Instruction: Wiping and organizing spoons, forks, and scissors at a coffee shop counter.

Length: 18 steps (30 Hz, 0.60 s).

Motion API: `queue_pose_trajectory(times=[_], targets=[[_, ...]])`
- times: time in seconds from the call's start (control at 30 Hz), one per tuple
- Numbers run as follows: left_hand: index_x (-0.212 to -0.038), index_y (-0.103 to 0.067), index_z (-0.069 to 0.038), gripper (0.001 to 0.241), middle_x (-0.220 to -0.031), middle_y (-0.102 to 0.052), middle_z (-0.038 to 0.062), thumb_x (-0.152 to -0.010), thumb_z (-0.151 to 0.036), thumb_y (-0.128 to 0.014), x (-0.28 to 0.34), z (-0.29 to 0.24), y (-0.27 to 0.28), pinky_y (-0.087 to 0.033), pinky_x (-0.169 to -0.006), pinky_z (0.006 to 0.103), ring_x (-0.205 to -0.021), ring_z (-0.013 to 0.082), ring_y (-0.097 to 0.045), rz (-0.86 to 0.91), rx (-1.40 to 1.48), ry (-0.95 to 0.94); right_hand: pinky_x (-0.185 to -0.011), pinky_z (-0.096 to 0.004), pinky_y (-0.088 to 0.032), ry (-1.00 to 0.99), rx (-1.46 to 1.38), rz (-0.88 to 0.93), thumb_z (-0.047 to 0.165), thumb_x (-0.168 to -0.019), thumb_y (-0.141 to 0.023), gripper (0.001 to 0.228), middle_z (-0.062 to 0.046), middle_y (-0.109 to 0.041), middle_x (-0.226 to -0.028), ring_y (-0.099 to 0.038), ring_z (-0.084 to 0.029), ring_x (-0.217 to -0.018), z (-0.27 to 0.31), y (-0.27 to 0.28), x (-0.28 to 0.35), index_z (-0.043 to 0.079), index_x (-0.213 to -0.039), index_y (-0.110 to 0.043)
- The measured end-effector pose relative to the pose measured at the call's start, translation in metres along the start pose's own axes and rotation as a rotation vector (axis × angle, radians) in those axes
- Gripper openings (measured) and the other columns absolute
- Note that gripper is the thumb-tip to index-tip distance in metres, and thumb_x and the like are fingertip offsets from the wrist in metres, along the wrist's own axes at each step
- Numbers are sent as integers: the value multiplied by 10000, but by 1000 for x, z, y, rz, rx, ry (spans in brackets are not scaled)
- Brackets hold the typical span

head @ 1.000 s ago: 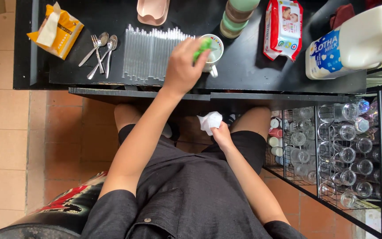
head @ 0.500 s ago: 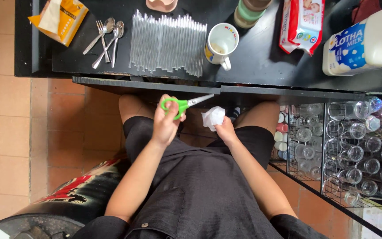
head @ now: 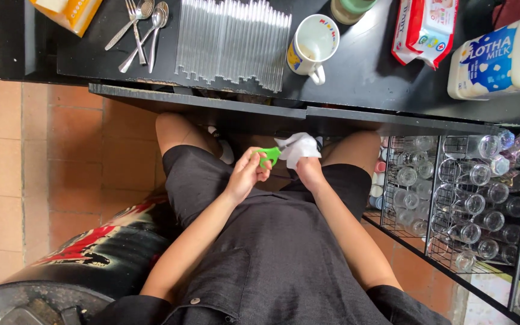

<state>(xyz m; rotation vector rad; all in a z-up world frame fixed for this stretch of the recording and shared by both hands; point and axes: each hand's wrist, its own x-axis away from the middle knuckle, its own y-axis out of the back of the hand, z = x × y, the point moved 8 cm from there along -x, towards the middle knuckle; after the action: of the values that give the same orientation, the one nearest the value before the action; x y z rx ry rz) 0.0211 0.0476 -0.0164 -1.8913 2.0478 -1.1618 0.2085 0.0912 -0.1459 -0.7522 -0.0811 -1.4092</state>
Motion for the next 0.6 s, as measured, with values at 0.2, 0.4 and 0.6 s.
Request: queue_pose_trajectory(times=[0.2,0.4,0.6], targets=[[-1067,-564,-100,367,-994,-595,19,-1117,-395,-350,-1,19,0,-516,-807,323,-902,146,-613,78,196,105,-863,-364,-542,-121,-146,32,151,-1041,-489,253,-26,-650,-1213,-630,-165,-1091,-5,9,6,129,-1274,-582],[-945,-570,-74,438,-1012,-671,89,-1133,-413,-365,0,23,-13,-547,-899,340,-991,182,-675,319,163,194,-844,-334,-515,-83,-225,104,157,-1046,-540,223,-6,-647,-1187,-619,-151,-1046,1,-6,8,154,-1260,-604],[-1051,-608,-74,289,-1147,-719,71,-1053,-329,-472,-2,37,-13,-558,-857,304,-943,160,-692,239,-257,336,-809,-311,-498,-102,-230,71,178,-1060,-567,174,-3,-688,-1115,-628,-129,-989,-14,4,0,110,-1199,-648]])
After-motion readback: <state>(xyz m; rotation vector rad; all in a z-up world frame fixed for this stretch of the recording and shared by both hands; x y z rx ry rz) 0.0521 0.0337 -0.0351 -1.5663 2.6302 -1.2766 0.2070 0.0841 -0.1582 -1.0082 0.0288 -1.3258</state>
